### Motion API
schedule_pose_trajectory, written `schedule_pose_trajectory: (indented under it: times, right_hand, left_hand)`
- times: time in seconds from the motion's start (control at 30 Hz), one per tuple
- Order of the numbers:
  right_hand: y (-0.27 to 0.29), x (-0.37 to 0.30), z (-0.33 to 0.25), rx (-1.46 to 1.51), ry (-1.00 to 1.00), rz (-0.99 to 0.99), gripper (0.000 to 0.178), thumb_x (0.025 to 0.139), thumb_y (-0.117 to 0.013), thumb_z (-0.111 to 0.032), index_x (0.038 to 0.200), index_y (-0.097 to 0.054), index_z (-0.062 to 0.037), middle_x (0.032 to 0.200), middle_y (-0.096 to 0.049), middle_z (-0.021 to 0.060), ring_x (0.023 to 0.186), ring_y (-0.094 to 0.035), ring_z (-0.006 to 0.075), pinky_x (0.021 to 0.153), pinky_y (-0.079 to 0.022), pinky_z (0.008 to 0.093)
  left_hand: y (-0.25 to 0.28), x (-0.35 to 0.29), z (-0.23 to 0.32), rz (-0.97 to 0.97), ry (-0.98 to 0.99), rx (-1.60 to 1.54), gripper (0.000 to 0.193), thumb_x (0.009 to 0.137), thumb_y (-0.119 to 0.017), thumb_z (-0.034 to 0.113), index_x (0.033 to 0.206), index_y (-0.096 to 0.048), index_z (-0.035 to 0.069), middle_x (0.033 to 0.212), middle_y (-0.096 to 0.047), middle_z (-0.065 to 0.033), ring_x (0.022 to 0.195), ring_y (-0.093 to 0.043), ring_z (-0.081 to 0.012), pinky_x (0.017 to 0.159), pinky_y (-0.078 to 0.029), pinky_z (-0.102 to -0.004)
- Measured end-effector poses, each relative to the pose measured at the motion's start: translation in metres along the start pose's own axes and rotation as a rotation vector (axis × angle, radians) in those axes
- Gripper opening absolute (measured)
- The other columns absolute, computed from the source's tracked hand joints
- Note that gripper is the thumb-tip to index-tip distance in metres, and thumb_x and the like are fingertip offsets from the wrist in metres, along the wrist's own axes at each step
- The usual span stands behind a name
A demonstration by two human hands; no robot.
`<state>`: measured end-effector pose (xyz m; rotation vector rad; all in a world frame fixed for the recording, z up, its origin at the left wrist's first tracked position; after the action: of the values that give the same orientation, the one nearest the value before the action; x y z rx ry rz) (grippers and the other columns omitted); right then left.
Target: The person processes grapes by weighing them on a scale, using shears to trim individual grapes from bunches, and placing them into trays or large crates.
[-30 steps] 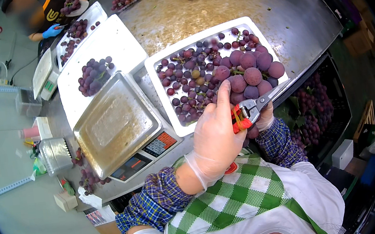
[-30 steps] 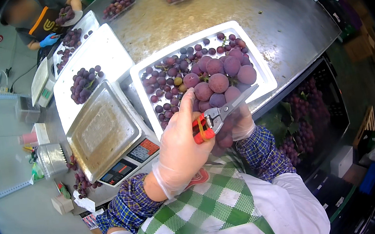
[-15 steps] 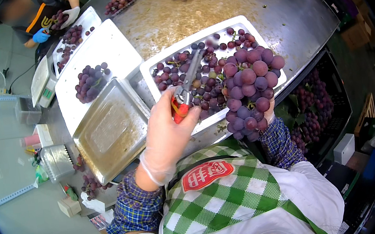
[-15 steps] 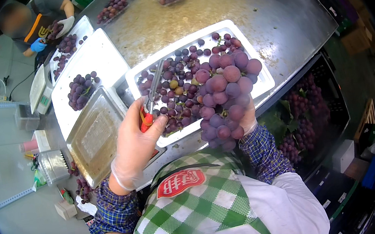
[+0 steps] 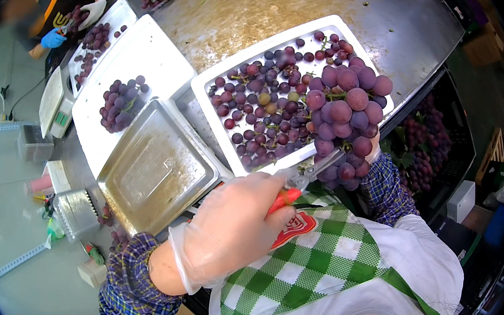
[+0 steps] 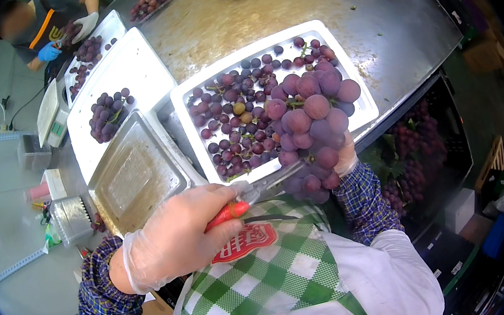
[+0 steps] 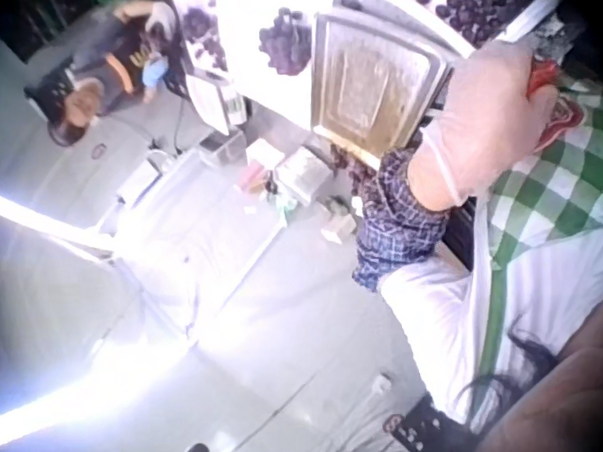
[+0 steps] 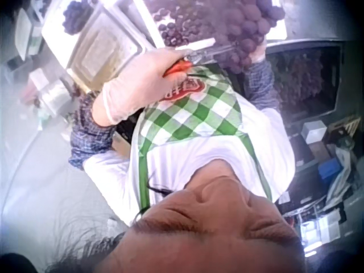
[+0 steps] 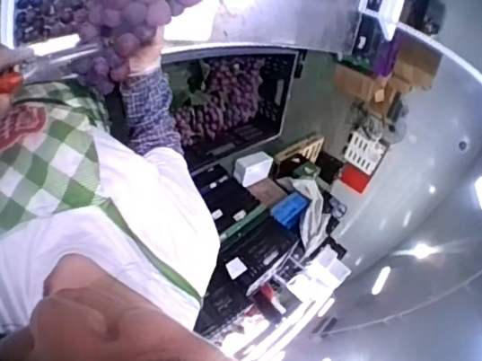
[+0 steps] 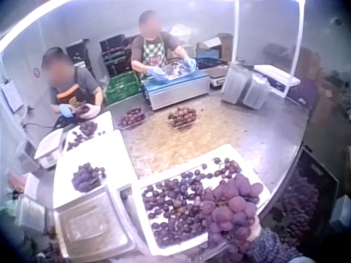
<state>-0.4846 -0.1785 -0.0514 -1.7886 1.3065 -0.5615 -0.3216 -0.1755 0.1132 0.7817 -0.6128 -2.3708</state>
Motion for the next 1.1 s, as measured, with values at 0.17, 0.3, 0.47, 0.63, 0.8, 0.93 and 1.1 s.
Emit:
schedule_pose_trajectory:
  times: [0.17,0.3,0.47,0.63,0.8,0.93,1.1]
  right_hand:
    - [0.013,0.0,0.011,0.018,-0.042,0.051,0.046,0.099,-0.037,-0.035,0.135,-0.039,-0.0061,0.13,-0.05,0.0094,0.115,-0.052,0.0176,0.089,-0.051,0.0343]
    - [0.016,0.005,0.018,0.284,-0.087,0.152,0.055,0.097,-0.041,-0.047,0.127,-0.05,-0.0025,0.119,-0.058,0.0142,0.106,-0.058,0.027,0.089,-0.052,0.0432]
    - [0.014,0.002,0.014,0.246,-0.034,0.146,0.043,0.094,-0.054,-0.036,0.122,-0.053,-0.0039,0.114,-0.059,0.0139,0.102,-0.059,0.0266,0.086,-0.052,0.0434]
    - [-0.018,0.002,0.001,0.163,-0.043,0.201,0.04,0.095,-0.056,-0.03,0.125,-0.05,-0.0055,0.114,-0.058,0.0119,0.1,-0.06,0.0252,0.08,-0.055,0.04]
    - [-0.02,0.0,0.01,0.289,-0.023,0.154,0.037,0.095,-0.055,-0.026,0.127,-0.049,-0.0088,0.116,-0.059,0.0102,0.104,-0.059,0.0223,0.082,-0.055,0.0362]
    - [-0.011,-0.007,0.016,0.292,-0.101,0.147,0.037,0.095,-0.055,-0.025,0.128,-0.048,-0.0105,0.119,-0.058,0.0091,0.107,-0.059,0.0215,0.085,-0.054,0.036]
    - [-0.009,-0.01,0.019,0.28,-0.13,0.146,0.038,0.094,-0.055,-0.023,0.13,-0.047,-0.0125,0.123,-0.058,0.0077,0.11,-0.058,0.0205,0.088,-0.053,0.0359]
  left_hand:
    - [0.001,0.012,-0.008,-0.1,0.137,0.019,0.026,0.086,-0.065,0.019,0.107,-0.066,0.002,0.078,-0.064,-0.0222,0.073,-0.064,-0.0382,0.065,-0.052,-0.0395]
    - [-0.003,0.023,-0.016,-0.156,0.167,-0.059,0.024,0.088,-0.064,0.019,0.104,-0.068,0.002,0.075,-0.064,-0.0218,0.064,-0.064,-0.0323,0.061,-0.051,-0.036]
    - [-0.003,0.029,-0.018,-0.221,0.211,-0.122,0.026,0.089,-0.064,0.021,0.108,-0.069,0.003,0.076,-0.065,-0.021,0.064,-0.063,-0.024,0.064,-0.05,-0.0338]
    - [-0.003,0.03,-0.018,-0.248,0.226,-0.099,0.027,0.089,-0.064,0.022,0.109,-0.069,0.004,0.077,-0.065,-0.0209,0.066,-0.063,-0.0223,0.066,-0.051,-0.0333]
    - [-0.002,0.028,-0.015,-0.265,0.243,-0.107,0.027,0.089,-0.064,0.021,0.11,-0.069,0.005,0.076,-0.065,-0.0199,0.065,-0.062,-0.0205,0.066,-0.05,-0.0324]
    - [-0.002,0.024,-0.012,-0.286,0.302,-0.164,0.026,0.089,-0.063,0.021,0.109,-0.069,0.005,0.075,-0.065,-0.0186,0.064,-0.061,-0.02,0.066,-0.05,-0.032]
    - [-0.009,0.023,-0.013,-0.278,0.301,-0.166,0.026,0.09,-0.063,0.022,0.108,-0.069,0.005,0.075,-0.066,-0.0173,0.064,-0.06,-0.019,0.065,-0.05,-0.0313]
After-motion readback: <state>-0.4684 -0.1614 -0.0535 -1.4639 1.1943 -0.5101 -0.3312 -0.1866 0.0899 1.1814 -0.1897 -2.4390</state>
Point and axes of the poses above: each hand's wrist, its own x-axis towards the middle knuckle, its own y-axis out of the back of the hand, z = x × y, the point moved 10 cm from there along x, towards the middle knuckle
